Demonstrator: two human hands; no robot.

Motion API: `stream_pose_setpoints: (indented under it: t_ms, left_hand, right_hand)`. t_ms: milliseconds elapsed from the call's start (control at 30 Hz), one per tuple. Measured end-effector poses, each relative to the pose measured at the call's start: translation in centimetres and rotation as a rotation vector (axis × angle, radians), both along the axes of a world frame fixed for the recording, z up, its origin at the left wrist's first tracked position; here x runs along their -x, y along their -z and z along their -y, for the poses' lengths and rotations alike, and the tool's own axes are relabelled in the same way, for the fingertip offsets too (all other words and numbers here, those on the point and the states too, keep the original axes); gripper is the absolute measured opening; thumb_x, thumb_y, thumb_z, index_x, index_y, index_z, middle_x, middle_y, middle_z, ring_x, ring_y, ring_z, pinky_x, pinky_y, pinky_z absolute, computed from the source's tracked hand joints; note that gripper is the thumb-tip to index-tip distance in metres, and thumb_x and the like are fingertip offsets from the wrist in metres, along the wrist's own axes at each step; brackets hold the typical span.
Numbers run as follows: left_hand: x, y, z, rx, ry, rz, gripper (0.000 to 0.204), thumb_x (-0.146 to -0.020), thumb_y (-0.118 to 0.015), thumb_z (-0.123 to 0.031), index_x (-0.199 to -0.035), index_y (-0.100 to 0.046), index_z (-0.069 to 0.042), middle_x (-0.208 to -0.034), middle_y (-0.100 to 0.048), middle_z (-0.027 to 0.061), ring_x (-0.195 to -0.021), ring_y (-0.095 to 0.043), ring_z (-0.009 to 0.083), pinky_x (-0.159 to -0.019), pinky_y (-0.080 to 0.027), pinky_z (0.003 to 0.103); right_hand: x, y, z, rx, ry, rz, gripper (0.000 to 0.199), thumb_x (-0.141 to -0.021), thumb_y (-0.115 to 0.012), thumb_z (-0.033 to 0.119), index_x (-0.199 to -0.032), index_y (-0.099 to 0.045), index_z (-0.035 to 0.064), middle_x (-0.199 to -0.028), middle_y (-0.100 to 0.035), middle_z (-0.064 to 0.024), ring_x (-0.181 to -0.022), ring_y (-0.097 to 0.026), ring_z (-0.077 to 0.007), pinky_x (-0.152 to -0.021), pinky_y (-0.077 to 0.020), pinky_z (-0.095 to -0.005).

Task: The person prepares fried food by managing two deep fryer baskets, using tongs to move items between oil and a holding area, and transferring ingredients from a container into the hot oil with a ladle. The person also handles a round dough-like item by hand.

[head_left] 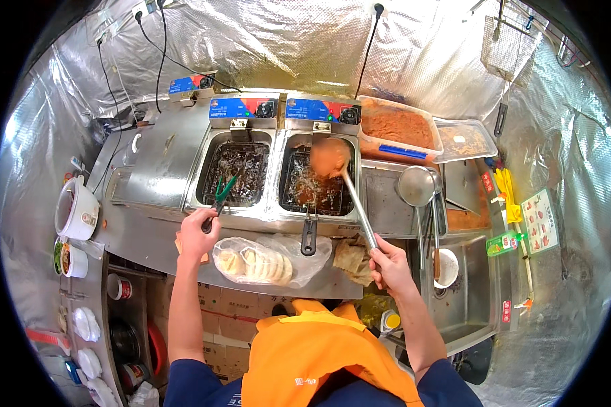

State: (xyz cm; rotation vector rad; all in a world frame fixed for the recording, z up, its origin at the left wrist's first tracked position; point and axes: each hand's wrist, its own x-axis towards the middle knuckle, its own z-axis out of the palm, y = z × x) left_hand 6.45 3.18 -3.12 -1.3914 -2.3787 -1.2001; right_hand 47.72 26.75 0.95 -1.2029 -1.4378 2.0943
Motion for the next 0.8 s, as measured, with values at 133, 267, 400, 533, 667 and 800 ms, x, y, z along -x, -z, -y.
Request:
stream_pose_setpoints:
  t_ms: [133, 267, 400, 533, 667, 800]
  left_hand:
    - [0.1, 0.1, -0.1, -0.017, 0.018, -0.017, 0.012, -0.083, -0.07, -0.006, -0.093, -0.072, 0.001, -0.093, -0.074, 0.0161, -0.082, -0.073, 0.031, -0.076, -0.057, 0.035]
    - [0.0, 0.2, -0.1, -0.019, 0.002, 0.001, 0.012, -0.083, -0.07, -0.006, -0.093, -0.072, 0.0, -0.093, -0.074, 0.016, -0.082, -0.073, 0.0313, -0.076, -0.057, 0.035]
    - [0.0, -0.2, 0.0, -0.013, 0.004, 0.011, 0.012, -0.082, -0.07, -0.006, -0.092, -0.073, 0.0, -0.093, -0.074, 0.0161, -0.083, -0.074, 0.0313, -0.078, -0.057, 0.035]
    - [-0.1, -0.1, 0.0, -0.012, -0.001, 0.039, 0.011, -0.082, -0.07, -0.006, -0.092, -0.072, 0.0, -0.093, -0.074, 0.016, -0.084, -0.074, 0.0315, -0.078, -0.057, 0.036]
    - [0.1, -0.1, 0.1, -0.011, 0.005, 0.029, 0.012, -0.082, -0.07, -0.006, -0.092, -0.072, 0.0, -0.094, -0.075, 0.0154, -0.085, -0.074, 0.0319, -0.079, -0.057, 0.036]
    - [-0.1, -0.6, 0.2, 0.03, 0.0, 0.036, 0.012, -0.082, -0.07, -0.006, -0.092, -0.072, -0.001, -0.094, -0.075, 0.0148, -0.085, -0.073, 0.0322, -0.079, -0.057, 0.036]
  right_hand:
    - [1.5, 1.4, 2.1, -0.021, -0.013, 0.034, 0.058, -0.104, -0.056, 0.013, -0.159, -0.039, 0.0101, -0.071, -0.056, 0.0001, -0.047, -0.049, -0.0077, -0.037, -0.0394, -0.026]
    - [2.2, 1.8, 3.5, -0.05, 0.009, 0.044, 0.057, -0.104, -0.057, 0.013, -0.159, -0.04, 0.009, -0.07, -0.056, -0.0001, -0.047, -0.049, -0.0074, -0.037, -0.0394, -0.0258]
    - [1.3, 1.2, 4.0, -0.077, -0.019, 0.074, 0.055, -0.104, -0.057, 0.012, -0.157, -0.043, 0.0085, -0.071, -0.056, -0.0004, -0.047, -0.049, -0.0069, -0.037, -0.0386, -0.0253]
    - [-0.4, 0.4, 3.8, -0.057, -0.025, 0.115, 0.054, -0.104, -0.057, 0.011, -0.157, -0.044, 0.0095, -0.073, -0.056, -0.0006, -0.047, -0.049, -0.0067, -0.037, -0.0386, -0.0249]
    - [-1.6, 0.2, 5.7, -0.066, 0.008, 0.139, 0.054, -0.104, -0.057, 0.011, -0.156, -0.045, 0.012, -0.072, -0.056, -0.0002, -0.047, -0.049, -0.0063, -0.037, -0.0367, -0.0229]
    - [-3.0, -1.5, 5.4, 0.002, 0.046, 0.152, 0.053, -0.104, -0.056, 0.011, -0.156, -0.046, 0.0131, -0.072, -0.057, 0.0001, -0.047, -0.049, -0.0068, -0.037, -0.0383, -0.0242]
